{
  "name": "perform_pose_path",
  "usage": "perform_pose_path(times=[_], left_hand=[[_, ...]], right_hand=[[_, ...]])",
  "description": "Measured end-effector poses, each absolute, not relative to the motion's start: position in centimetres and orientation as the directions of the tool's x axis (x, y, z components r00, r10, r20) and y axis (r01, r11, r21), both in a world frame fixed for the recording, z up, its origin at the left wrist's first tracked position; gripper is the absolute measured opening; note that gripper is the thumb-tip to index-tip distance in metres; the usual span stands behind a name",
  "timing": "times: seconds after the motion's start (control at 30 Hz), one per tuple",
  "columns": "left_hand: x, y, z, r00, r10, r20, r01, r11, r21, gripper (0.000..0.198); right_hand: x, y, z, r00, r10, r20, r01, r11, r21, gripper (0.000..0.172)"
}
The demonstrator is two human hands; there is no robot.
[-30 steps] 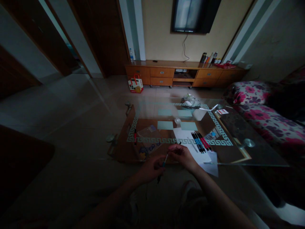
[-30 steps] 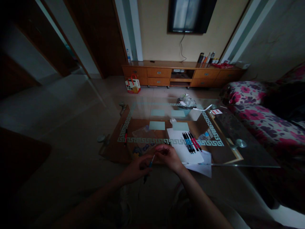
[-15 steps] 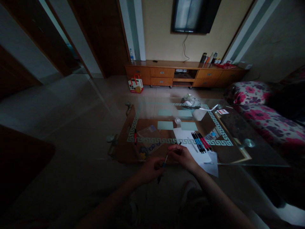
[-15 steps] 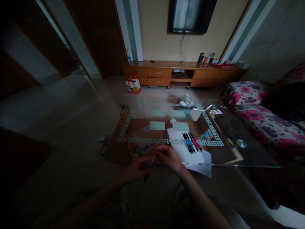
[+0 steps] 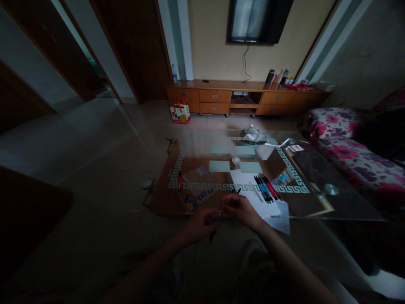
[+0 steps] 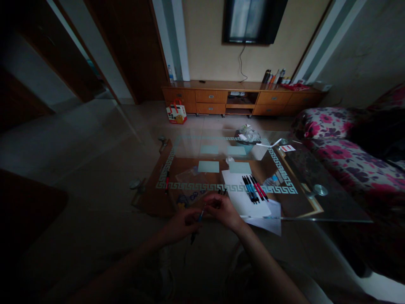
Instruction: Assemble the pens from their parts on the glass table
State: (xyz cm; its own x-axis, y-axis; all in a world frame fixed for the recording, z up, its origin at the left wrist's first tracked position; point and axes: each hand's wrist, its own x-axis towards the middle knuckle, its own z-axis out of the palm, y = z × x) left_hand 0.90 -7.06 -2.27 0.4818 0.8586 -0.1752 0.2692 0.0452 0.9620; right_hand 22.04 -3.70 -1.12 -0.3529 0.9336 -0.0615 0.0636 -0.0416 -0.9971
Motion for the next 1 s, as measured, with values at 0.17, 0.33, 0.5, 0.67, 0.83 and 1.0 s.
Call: perform_pose_path(times=[0.17,0.33,0.5,0.67,0.83,1.0], left_hand=[[0.9,-7.0,-2.2,0.497,0.852,-0.165,0.252,0.04,0.967,0.039],[0.9,-7.0,-2.2,0.503,0.849,-0.163,0.257,0.033,0.966,0.04],[0.9,-7.0,-2.3,0.512,0.842,-0.171,0.252,0.043,0.967,0.039],[0.9,-7.3,-2.3,0.508,0.847,-0.157,0.239,0.036,0.97,0.037],[0.9,-8.0,-2.5,0.491,0.857,-0.157,0.227,0.049,0.973,0.026],[1.0,-8.7,-2.7,0.48,0.867,-0.135,0.174,0.057,0.983,0.03]], right_hand=[[22.0,-3.7,-1.2,-0.356,0.932,-0.067,0.057,-0.05,-0.997,0.029],[22.0,-3.7,-1.6,-0.371,0.926,-0.064,0.064,-0.043,-0.997,0.029],[21.9,-3.8,-1.9,-0.369,0.928,-0.052,0.093,-0.019,-0.995,0.03],[21.5,-4.2,-1.2,-0.377,0.925,-0.046,0.093,-0.011,-0.996,0.026],[21.0,-5.0,-0.8,-0.407,0.913,-0.005,0.098,0.039,-0.994,0.029],[20.8,-5.7,-1.4,-0.392,0.92,0.011,0.114,0.061,-0.992,0.038]])
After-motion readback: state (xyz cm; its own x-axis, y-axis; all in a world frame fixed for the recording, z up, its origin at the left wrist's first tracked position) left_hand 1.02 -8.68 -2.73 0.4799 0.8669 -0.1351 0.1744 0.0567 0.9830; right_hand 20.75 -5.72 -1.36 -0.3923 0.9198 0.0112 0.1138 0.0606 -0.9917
